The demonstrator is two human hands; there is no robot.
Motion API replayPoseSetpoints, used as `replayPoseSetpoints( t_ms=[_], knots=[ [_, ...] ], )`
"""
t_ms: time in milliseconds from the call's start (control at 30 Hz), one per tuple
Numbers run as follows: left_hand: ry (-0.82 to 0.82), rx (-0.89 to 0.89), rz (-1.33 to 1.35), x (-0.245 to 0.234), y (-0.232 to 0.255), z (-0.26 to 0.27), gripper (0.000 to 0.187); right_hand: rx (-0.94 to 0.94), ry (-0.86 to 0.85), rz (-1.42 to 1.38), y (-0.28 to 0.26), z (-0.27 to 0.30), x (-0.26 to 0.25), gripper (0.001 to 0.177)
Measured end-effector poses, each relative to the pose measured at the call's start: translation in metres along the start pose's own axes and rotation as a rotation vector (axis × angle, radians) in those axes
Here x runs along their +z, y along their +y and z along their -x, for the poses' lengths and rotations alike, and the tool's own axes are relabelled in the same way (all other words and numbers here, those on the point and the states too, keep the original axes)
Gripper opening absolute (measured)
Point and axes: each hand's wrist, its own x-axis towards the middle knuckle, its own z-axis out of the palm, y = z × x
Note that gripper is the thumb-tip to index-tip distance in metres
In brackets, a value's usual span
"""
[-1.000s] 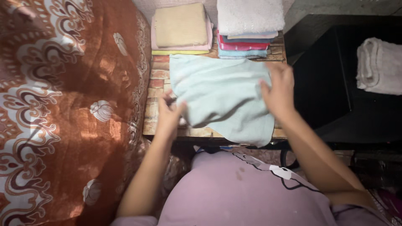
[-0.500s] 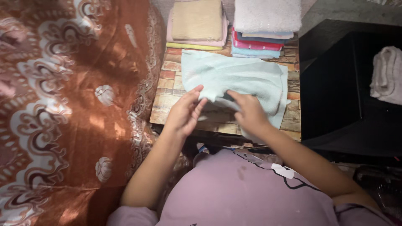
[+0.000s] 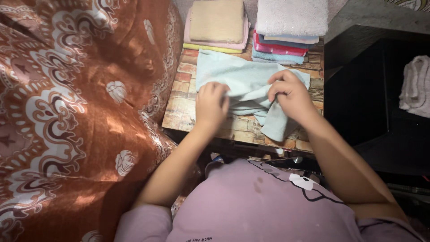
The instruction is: The person folds several towels one by one on a small table and stacks them neatly. They smooth each towel, fold it in half multiple times, and place it on a growing stack.
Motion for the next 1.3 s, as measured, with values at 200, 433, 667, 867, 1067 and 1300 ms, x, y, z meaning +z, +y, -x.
replayPoseSetpoints(
  t_ms=[200,433,667,867,1067,1300],
  knots=[
    [-0.021,-0.544,1.354,0.023,-0.02,-0.026,0.017,-0.136,0.231,0.9,-0.045,0.0,0.015,0.028],
    [-0.162,-0.418,1.39,0.025,-0.019,-0.015,0.013,0.029,-0.007,0.29,-0.046,0.003,0.045,0.041],
    [-0.242,-0.277,1.326,0.013,-0.007,0.003,0.014,0.17,0.04,-0.273,-0.041,-0.005,0.04,0.025],
    [0.099,-0.466,0.954,-0.003,0.005,0.013,0.026,0.11,0.094,0.011,-0.083,0.007,0.023,0.015],
    [0.095,-0.097,0.669,-0.026,0.039,0.038,0.043,0.22,-0.144,-0.758,-0.093,0.0,0.039,0.011],
    [-0.038,-0.174,0.612,-0.022,0.026,0.035,0.019,-0.024,-0.174,-0.506,-0.081,-0.002,0.038,0.02]
  ],
)
